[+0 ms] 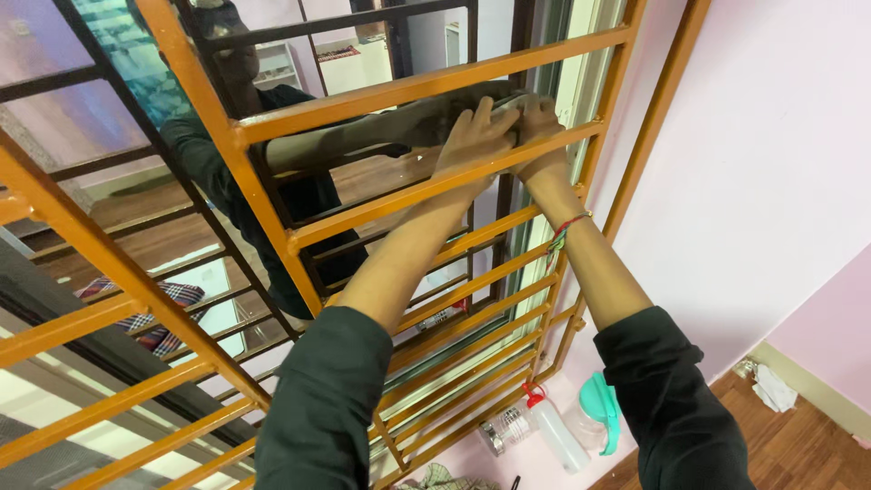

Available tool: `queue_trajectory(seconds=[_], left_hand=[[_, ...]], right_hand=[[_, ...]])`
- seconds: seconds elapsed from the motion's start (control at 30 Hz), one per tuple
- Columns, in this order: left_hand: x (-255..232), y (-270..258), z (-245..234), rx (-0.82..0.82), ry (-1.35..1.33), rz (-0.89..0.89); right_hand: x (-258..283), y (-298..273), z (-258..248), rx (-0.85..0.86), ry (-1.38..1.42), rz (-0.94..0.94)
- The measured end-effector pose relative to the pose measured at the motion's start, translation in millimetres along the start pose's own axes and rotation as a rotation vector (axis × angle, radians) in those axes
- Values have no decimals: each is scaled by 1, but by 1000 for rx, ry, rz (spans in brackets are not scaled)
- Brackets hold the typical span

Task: The person wipes the horizontal bars of a window grill using a cloth.

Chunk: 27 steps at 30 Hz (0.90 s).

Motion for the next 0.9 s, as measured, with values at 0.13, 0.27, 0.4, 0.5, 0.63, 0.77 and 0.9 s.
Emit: queue_trajectory(seconds=[0.13,0.27,0.4,0.5,0.63,0.77,0.9], left_hand=[[12,-19,-7,-180,238,-49],[43,-45,-39,-347,413,-88],[26,-46,-40,-236,475,-151],[8,-43,-26,-123,340,-101],[2,-20,-6,-24,286,-52],[7,0,20,-233,169,29],[5,9,48,-192,89,7]], right_hand=[[28,2,-17,-2,219,-138],[68,6,-36,32,318,-359],[68,10,-40,3,354,-419],[53,5,-33,-54,202,-317],[29,-3,-20,-61,114,-105],[3,-5,-4,-9,-54,151],[-21,-11,16,-8,-86,241]])
Point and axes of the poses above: each hand's wrist, its own y-axis towards the middle knuckle, its own z-axis out of the palm, x = y × z, the point moved 1 cm from there along y, towards the middle knuckle, and after that the axes turned 10 degrees about -y, right-handed, at the moved point
